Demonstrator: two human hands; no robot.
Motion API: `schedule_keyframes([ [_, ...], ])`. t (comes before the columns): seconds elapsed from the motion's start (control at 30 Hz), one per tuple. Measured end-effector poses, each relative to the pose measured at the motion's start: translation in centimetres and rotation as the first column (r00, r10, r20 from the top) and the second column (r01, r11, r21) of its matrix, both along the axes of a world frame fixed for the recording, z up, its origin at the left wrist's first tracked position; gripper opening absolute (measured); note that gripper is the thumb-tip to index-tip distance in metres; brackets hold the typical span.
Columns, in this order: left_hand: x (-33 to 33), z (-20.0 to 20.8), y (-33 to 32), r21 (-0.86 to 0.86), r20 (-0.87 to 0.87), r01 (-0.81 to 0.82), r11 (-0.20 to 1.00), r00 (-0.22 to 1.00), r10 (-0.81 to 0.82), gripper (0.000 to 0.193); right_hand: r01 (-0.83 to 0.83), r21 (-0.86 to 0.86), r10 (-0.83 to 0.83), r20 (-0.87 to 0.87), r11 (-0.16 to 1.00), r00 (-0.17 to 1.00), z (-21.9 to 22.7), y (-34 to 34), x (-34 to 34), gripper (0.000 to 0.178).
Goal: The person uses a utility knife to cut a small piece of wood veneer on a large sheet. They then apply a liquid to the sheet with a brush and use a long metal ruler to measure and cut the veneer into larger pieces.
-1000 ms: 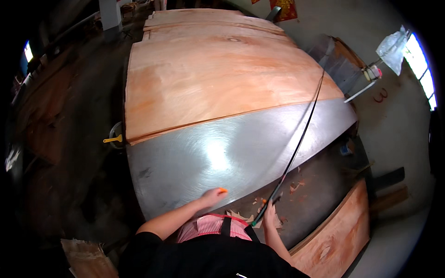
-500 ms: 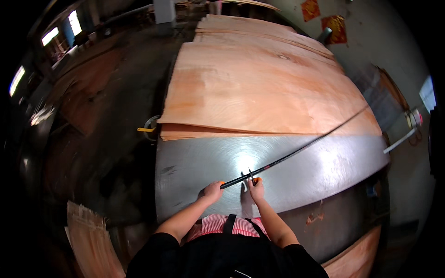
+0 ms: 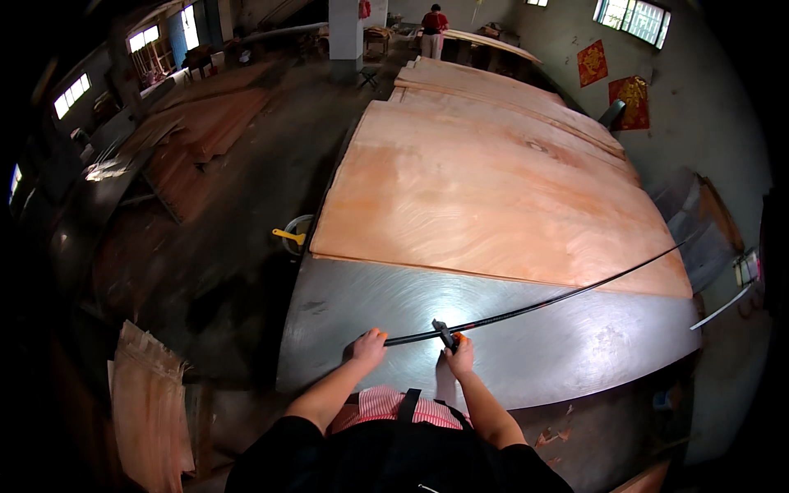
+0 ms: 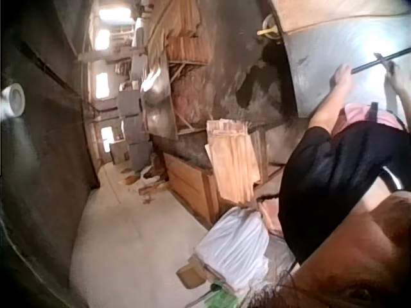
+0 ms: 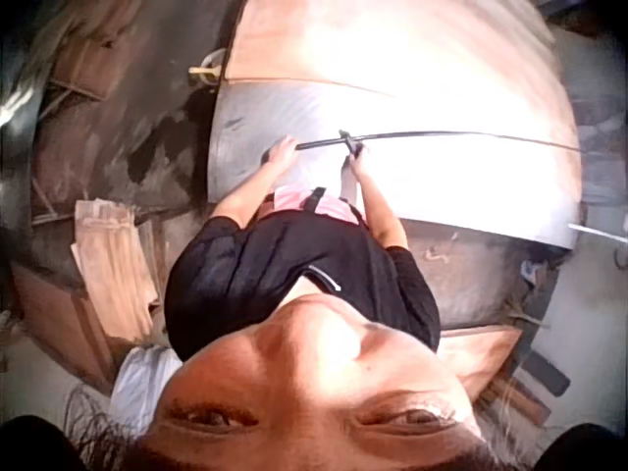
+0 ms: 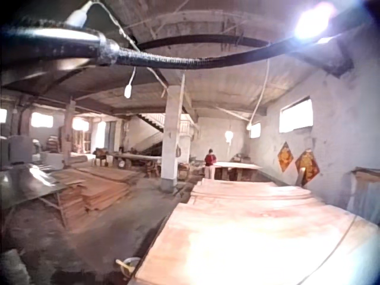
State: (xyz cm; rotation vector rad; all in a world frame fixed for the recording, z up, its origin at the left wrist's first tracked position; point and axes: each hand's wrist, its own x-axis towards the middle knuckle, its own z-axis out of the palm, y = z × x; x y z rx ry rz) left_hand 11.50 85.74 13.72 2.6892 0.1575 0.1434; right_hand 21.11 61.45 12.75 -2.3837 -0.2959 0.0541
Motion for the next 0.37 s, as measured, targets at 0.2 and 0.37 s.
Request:
schedule_keyframes([
  [0.2,-5.8,4.2,2.6,-0.161,0.080,-0.055,0.985,0.994,0.068,0.037,-0.159,-0.015,0.158,0.237,0.987,0.959,3.5,-8.7,-2.0,0.048],
  [0.37,-18.3,5.6,4.3,-0.294,-0.215,-0.173,0.940,0.970,0.112,0.023,-0.062,-0.532,-0.143,-0.336,0.844,0.931,-1.9,-28.1,-12.7,0.031],
])
